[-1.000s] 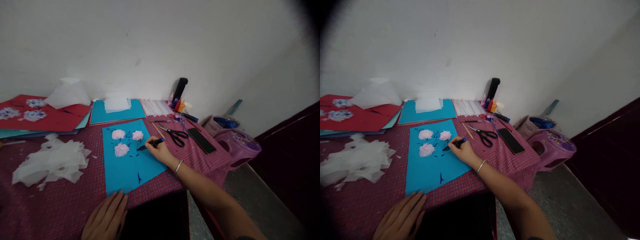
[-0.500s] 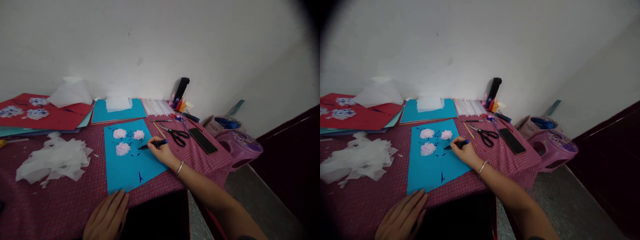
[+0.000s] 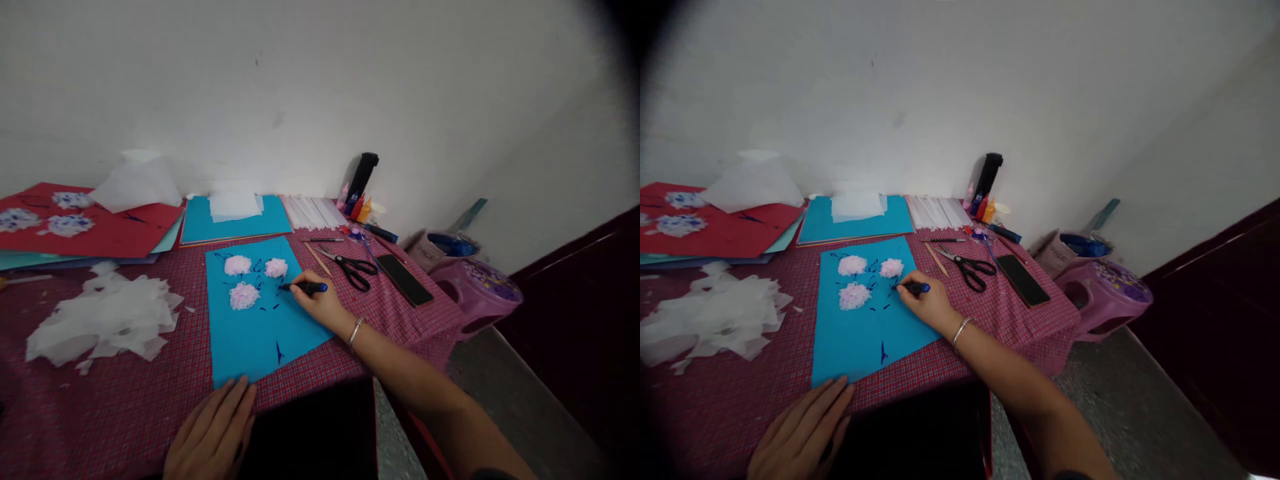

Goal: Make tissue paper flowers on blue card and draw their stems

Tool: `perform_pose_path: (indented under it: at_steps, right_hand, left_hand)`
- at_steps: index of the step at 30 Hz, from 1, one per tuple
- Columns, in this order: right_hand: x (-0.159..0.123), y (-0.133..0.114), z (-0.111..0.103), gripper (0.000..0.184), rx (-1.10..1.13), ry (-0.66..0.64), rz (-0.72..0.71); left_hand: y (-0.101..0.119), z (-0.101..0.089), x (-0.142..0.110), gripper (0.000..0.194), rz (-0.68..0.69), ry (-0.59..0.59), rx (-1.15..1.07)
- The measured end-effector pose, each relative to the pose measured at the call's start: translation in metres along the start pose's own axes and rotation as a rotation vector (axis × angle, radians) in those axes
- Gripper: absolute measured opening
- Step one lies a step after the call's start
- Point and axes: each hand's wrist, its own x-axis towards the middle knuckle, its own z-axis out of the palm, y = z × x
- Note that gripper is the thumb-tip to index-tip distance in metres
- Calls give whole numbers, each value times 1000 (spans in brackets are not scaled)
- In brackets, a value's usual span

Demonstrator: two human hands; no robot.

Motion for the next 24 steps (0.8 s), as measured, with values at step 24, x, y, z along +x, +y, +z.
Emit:
perform_pose_path:
  at_steps: [24]
  right_hand:
    - [-8,-12,0,6,79,-107,-13]
  left_hand:
    - [8,-1,6,22,-112,63,-90]
